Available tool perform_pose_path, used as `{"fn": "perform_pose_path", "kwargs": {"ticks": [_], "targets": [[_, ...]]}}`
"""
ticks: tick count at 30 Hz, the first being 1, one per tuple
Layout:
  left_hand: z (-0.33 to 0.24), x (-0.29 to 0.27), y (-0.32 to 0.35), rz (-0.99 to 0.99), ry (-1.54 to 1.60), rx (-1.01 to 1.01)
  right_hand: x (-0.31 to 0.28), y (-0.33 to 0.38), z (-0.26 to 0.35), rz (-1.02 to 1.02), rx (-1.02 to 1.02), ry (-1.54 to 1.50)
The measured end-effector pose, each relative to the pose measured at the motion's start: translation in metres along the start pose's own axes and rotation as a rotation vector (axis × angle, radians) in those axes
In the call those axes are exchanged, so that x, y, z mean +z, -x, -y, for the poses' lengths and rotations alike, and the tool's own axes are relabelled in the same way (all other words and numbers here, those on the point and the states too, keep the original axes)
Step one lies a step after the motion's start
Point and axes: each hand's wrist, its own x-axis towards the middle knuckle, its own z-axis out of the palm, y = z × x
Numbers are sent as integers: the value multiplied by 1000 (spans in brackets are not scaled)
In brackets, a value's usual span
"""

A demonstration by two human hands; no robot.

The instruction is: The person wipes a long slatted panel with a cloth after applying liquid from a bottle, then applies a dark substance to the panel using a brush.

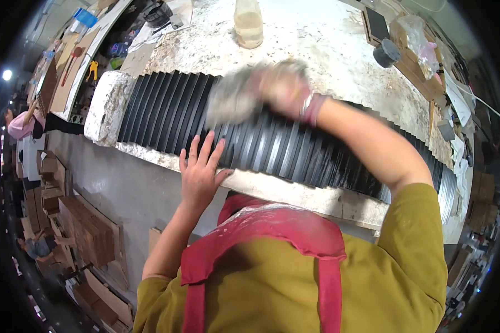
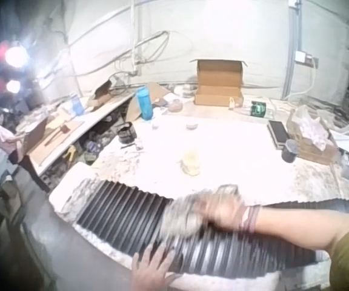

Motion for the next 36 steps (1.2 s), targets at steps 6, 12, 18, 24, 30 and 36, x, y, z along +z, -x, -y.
{"fn": "perform_pose_path", "kwargs": {"ticks": [6,12,18,24,30,36], "targets": [[2,12,11,-149,84,-223,-38,-42,0,-101,368,-143],[11,34,12,-124,-120,-220,-17,-9,151,253,-106,-464],[20,33,27,-223,-46,-332,-56,-85,87,-110,489,-904],[14,32,16,-191,72,-327,27,-51,124,-142,48,-394],[28,24,9,-193,596,-235,-31,-89,143,107,-198,-597],[25,33,14,-261,88,-212,33,-91,1,-59,-174,-72]]}}
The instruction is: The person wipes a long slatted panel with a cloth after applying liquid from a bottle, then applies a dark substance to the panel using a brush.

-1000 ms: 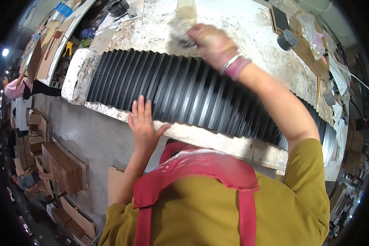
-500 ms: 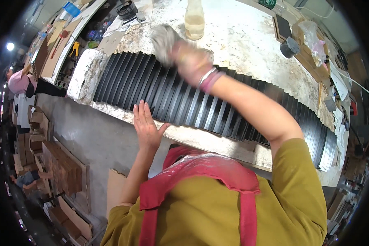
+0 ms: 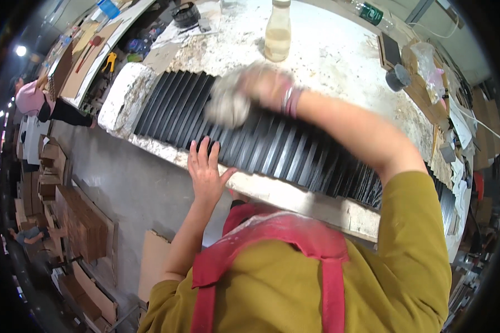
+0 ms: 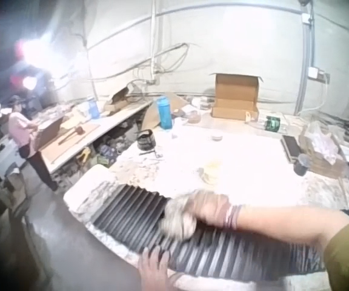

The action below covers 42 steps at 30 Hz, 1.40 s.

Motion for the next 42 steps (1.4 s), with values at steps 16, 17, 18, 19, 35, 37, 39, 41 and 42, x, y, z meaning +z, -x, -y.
{"fn": "perform_pose_path", "kwargs": {"ticks": [16,17,18,19,35,37,39,41,42], "targets": [[12,-14,1,-32,-27,0,-35,-36,-4,-37,250,39],[16,-15,5,-65,-23,-44,-33,-51,22,-75,213,-16],[24,-14,10,-33,-24,-41,-32,-55,52,27,149,30],[31,-10,12,-4,-23,-29,-23,-51,73,37,20,-28],[79,-6,-11,-14,-45,-122,34,-67,98,78,331,-27],[93,9,3,53,-141,-79,36,-65,143,203,142,-328],[97,1,-7,-136,31,-31,6,-76,160,162,-248,205],[99,19,-9,-229,-234,-50,-30,-99,155,82,-499,614],[102,13,-7,-119,-221,-22,-20,-94,145,236,-118,-95]]}}
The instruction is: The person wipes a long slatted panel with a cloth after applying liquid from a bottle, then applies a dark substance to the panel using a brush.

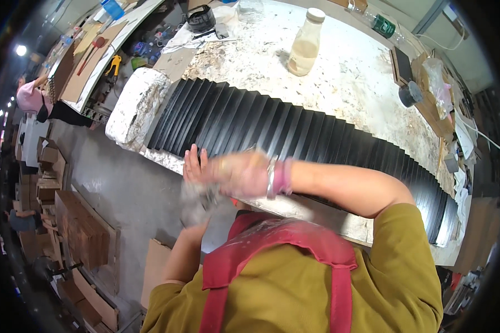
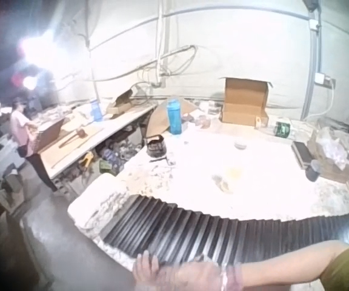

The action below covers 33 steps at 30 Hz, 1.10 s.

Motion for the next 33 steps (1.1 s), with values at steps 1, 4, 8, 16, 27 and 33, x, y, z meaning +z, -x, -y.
{"fn": "perform_pose_path", "kwargs": {"ticks": [1,4,8,16,27,33], "targets": [[-2,-18,-4,113,12,40,9,7,-11,-158,280,-765],[6,-25,2,151,185,-51,-10,-25,-29,-182,250,-278],[19,-2,10,6,170,22,62,-2,-72,-50,48,-166],[17,-11,3,39,296,13,21,-17,-118,-215,440,-18],[20,-16,-1,51,282,30,15,-32,-140,-189,387,40],[19,-31,-3,112,234,44,41,-9,-139,-98,522,76]]}}
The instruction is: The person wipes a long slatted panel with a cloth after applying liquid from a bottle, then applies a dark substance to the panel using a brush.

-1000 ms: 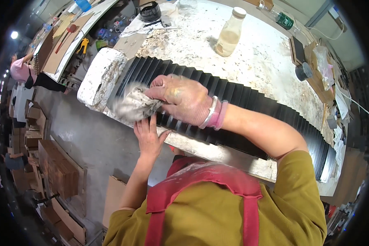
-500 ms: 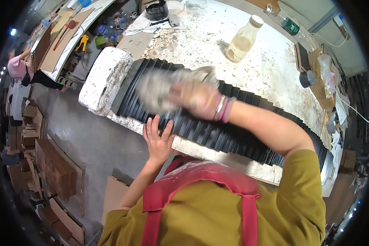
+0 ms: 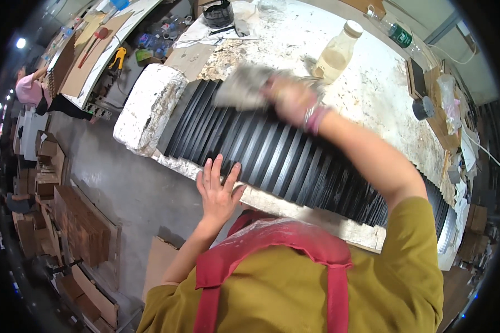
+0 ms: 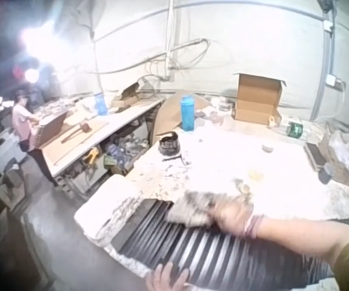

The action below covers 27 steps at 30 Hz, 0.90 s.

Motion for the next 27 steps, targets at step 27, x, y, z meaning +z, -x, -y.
{"fn": "perform_pose_path", "kwargs": {"ticks": [27], "targets": [[54,-46,-54,202,-110,-102,-6,-74,-6,269,319,-154]]}}
